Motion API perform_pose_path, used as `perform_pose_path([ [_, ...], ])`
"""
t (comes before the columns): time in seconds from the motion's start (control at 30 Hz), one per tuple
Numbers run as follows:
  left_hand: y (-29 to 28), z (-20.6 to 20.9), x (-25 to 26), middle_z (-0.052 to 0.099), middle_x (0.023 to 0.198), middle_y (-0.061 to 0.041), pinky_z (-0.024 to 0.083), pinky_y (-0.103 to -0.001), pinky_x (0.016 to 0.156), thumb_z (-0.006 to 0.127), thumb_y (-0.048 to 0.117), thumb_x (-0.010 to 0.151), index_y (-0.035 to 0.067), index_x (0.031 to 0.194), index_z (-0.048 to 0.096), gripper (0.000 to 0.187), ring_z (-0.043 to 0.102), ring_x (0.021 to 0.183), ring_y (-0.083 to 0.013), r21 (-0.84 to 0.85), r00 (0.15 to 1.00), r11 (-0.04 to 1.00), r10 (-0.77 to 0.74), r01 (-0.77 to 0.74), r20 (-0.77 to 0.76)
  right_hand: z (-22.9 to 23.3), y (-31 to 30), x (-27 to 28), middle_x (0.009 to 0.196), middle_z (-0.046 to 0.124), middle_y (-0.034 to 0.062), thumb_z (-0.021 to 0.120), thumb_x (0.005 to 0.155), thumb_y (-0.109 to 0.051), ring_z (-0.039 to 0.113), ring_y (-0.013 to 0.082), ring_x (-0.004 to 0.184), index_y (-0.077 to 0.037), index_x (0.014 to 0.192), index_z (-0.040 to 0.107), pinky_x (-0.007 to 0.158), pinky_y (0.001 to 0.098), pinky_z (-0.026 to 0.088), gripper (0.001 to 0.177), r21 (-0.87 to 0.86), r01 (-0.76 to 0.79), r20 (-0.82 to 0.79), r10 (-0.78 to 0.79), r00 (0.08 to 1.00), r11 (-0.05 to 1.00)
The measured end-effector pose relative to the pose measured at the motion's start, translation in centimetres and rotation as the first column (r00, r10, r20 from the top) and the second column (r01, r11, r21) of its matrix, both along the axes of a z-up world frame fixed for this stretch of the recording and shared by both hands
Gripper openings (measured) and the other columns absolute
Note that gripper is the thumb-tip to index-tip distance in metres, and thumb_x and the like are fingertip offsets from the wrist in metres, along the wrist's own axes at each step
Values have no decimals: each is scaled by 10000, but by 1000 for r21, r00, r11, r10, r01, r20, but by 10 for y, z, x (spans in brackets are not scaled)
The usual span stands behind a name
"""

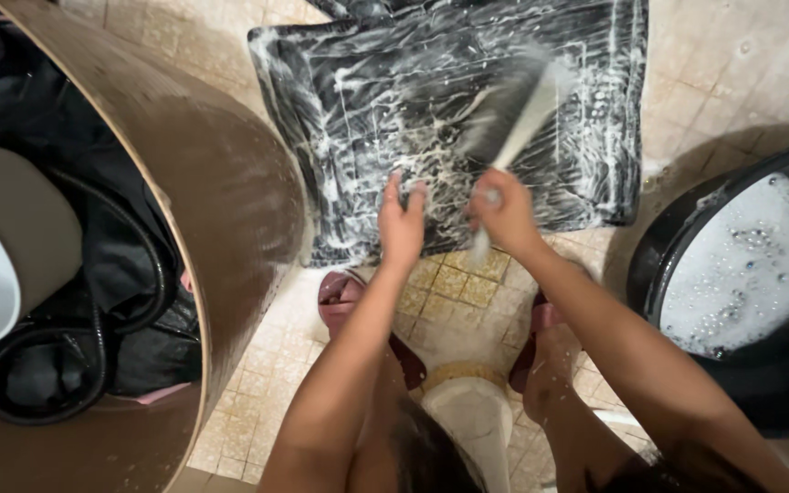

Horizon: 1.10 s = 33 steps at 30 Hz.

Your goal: The person scrubs several dark mats and pieces of fabric with a brush and soapy water on a bathroom floor, then hand-washes and wrings out a black garment.

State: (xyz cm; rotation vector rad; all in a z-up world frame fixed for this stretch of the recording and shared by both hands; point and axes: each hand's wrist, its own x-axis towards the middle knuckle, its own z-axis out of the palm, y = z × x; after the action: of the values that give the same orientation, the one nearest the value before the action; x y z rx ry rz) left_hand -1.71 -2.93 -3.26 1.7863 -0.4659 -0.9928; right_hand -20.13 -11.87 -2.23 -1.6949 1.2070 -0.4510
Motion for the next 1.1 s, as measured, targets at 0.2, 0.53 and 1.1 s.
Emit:
perform_pose_path([
  [0.2,-10,2,25,458,1549,-216,330,-360,1172,691,276,1028,-69,1540,364,699,460,1403,-275,25,922,924,383,-382,-48,101,-16,63,1198,686,138,676,939,-143,683,158,762,-121,1416,448,655,351,558,529,304,-361,184,318,930,881],
  [0.53,2,-20,36,594,1128,-66,514,-315,767,770,35,820,59,1518,381,800,586,902,-175,7,859,934,332,-358,-390,63,-18,62,935,709,224,443,1077,-422,698,434,757,-113,1260,490,634,543,555,362,67,-507,-603,439,666,859],
  [1.1,-13,0,45,-194,1702,-146,116,-729,1176,924,325,713,128,1620,-72,1362,-65,1585,-403,671,803,635,-588,382,100,32,-46,7,838,709,180,442,1079,-443,717,386,731,-97,1072,522,594,551,558,355,28,-418,-739,300,604,908],
])
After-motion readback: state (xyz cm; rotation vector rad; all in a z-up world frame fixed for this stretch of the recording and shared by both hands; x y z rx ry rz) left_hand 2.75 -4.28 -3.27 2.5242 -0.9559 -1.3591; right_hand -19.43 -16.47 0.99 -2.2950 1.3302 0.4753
